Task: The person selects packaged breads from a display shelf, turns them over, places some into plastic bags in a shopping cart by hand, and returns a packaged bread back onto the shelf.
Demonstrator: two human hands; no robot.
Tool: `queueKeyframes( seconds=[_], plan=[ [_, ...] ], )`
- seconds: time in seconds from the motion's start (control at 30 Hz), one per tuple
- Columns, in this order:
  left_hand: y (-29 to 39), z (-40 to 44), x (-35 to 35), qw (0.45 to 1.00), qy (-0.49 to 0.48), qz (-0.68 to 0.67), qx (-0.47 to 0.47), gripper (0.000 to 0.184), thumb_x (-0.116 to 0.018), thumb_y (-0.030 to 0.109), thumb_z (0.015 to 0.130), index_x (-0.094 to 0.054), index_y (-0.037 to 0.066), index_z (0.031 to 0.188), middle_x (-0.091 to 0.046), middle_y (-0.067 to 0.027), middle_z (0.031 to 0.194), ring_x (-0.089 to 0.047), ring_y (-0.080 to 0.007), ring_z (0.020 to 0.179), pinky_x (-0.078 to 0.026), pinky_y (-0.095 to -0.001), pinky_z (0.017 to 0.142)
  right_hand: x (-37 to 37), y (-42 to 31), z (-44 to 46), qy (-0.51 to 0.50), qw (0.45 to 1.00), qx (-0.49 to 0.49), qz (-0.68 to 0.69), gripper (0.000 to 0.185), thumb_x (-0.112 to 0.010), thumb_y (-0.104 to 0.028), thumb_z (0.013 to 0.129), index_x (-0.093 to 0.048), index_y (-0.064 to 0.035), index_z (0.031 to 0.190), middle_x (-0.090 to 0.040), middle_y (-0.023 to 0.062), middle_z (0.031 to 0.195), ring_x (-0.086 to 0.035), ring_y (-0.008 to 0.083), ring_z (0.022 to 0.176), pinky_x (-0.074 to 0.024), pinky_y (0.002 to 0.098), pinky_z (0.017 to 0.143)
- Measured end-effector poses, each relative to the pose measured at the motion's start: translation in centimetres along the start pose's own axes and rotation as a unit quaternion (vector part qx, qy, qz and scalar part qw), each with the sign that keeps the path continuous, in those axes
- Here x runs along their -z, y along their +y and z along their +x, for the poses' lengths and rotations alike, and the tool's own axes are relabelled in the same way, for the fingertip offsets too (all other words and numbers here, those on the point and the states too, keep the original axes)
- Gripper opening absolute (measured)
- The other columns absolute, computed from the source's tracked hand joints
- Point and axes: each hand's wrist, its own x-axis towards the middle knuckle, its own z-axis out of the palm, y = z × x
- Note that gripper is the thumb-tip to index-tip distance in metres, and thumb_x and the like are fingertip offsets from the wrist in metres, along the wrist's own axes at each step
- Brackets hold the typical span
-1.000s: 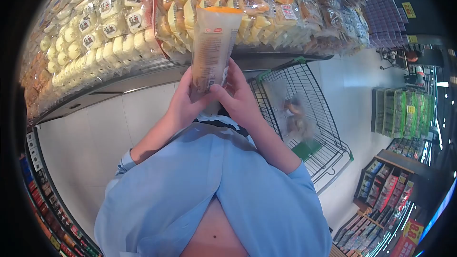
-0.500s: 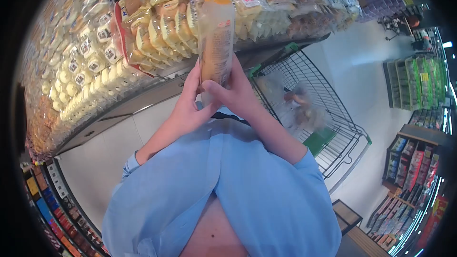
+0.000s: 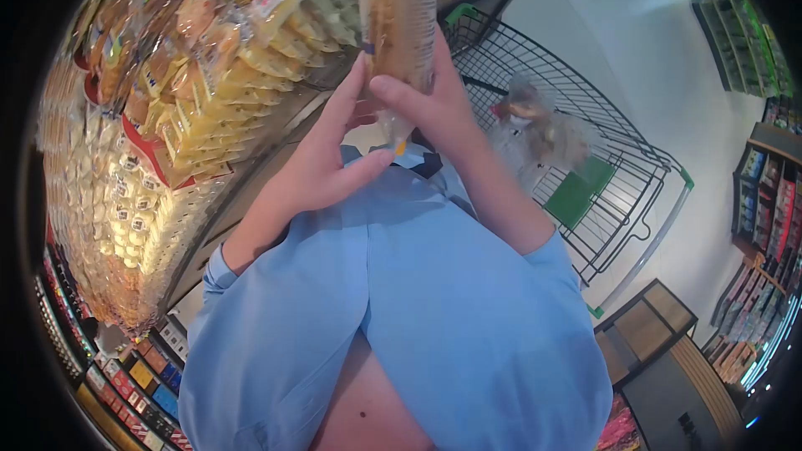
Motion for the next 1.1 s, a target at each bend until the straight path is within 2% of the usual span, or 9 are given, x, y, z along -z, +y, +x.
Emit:
queueKeyframes(
  seconds=[0.17,0.27,0.43,0.57,0.67,0.77,0.9,1.0,1.1],
  plan=[
    [-3.3,6.6,-3.8,0.992,-0.118,0.022,0.047,0.085,-0.066,0.015,0.09,-0.014,0.007,0.156,-0.032,-0.0153,0.154,-0.056,-0.023,0.12,-0.045,-0.0381,0.101,8.9,1.9,0.0,0.104,0.988,-0.083,0.078,0.071,-0.071,-0.025,0.087,-0.034,-0.0076,0.145,-0.054,0.009,0.127,-0.053,0.0189,0.116,-0.0441,0.0347,0.098],
    [-6.1,9.8,-5.7,0.972,-0.165,-0.027,0.164,0.068,-0.063,0.022,0.091,-0.033,0.003,0.149,-0.045,-0.0204,0.144,-0.054,-0.0307,0.123,-0.045,-0.0368,0.1,13.8,3.7,-0.6,0.135,0.978,-0.137,0.078,0.07,-0.072,-0.029,0.086,-0.038,-0.0068,0.143,-0.055,0.0084,0.125,-0.055,0.0186,0.113,-0.0447,0.033,0.097],
    [-18.0,12.3,-7.5,0.942,-0.189,0.129,0.245,0.048,-0.058,0.021,0.092,-0.053,0.005,0.136,-0.052,-0.0201,0.137,-0.056,-0.0333,0.12,-0.045,-0.0382,0.1,21.2,9.4,-4.5,0.064,0.953,-0.294,0.013,0.067,-0.071,-0.035,0.086,-0.042,-0.0068,0.14,-0.058,0.0088,0.12,-0.06,0.018,0.104,-0.0522,0.0326,0.085],
    [-27.3,11.3,-8.5,0.927,-0.167,0.289,0.173,0.044,-0.056,0.017,0.089,-0.058,0.005,0.131,-0.056,-0.0202,0.131,-0.053,-0.0368,0.123,-0.042,-0.0432,0.104,21.2,11.5,-5.9,0.022,0.907,-0.415,0.075,0.067,-0.071,-0.036,0.086,-0.043,-0.0068,0.139,-0.06,0.0089,0.118,-0.062,0.0178,0.098,-0.0555,0.0317,0.078],
    [-31.3,11.2,-9.5,0.858,-0.228,0.43,0.163,0.043,-0.057,0.018,0.087,-0.06,0.006,0.128,-0.061,-0.0213,0.122,-0.053,-0.036,0.122,-0.043,-0.045,0.103,21.5,15.1,-6.0,-0.027,0.881,-0.468,0.067,0.067,-0.071,-0.038,0.086,-0.043,-0.0073,0.139,-0.06,0.009,0.117,-0.063,0.0182,0.094,-0.056,0.0302,0.074],
    [-30.6,11.8,-9.3,0.842,-0.28,0.406,0.217,0.031,-0.056,0.023,0.088,-0.067,0.005,0.112,-0.061,-0.0222,0.122,-0.057,-0.0378,0.116,-0.047,-0.0445,0.098,21.3,17.3,-5.1,-0.019,0.865,-0.501,0.033,0.064,-0.07,-0.042,0.085,-0.047,-0.007,0.134,-0.062,0.0089,0.113,-0.064,0.0185,0.087,-0.0567,0.031,0.071],
    [-32.1,11.5,-9.3,0.827,-0.269,0.417,0.263,0.03,-0.056,0.02,0.086,-0.067,0.004,0.11,-0.063,-0.0214,0.118,-0.06,-0.0386,0.11,-0.049,-0.0462,0.095,20.9,20.5,-2.6,-0.027,0.834,-0.551,-0.014,0.059,-0.069,-0.047,0.083,-0.055,-0.0058,0.123,-0.063,0.0098,0.105,-0.065,0.0193,0.08,-0.0577,0.0323,0.067],
    [-31.1,10.7,-9.1,0.859,-0.221,0.392,0.242,0.033,-0.058,0.016,0.083,-0.063,0.003,0.113,-0.065,-0.0223,0.11,-0.061,-0.0407,0.103,-0.049,-0.0488,0.092,20.0,23.3,0.2,-0.085,0.808,-0.582,-0.022,0.066,-0.067,-0.047,0.083,-0.048,-0.0108,0.135,-0.059,0.0088,0.121,-0.059,0.0215,0.107,-0.0562,0.0404,0.086],
    [-32.2,9.4,-9.0,0.87,-0.193,0.382,0.243,0.038,-0.058,0.015,0.082,-0.06,0.002,0.117,-0.064,-0.0227,0.111,-0.06,-0.041,0.106,-0.048,-0.0486,0.093,17.8,22.2,2.6,-0.039,0.783,-0.611,-0.108,0.064,-0.068,-0.044,0.08,-0.053,-0.0084,0.131,-0.06,0.009,0.119,-0.062,0.023,0.102,-0.0572,0.039,0.082]
  ],
)
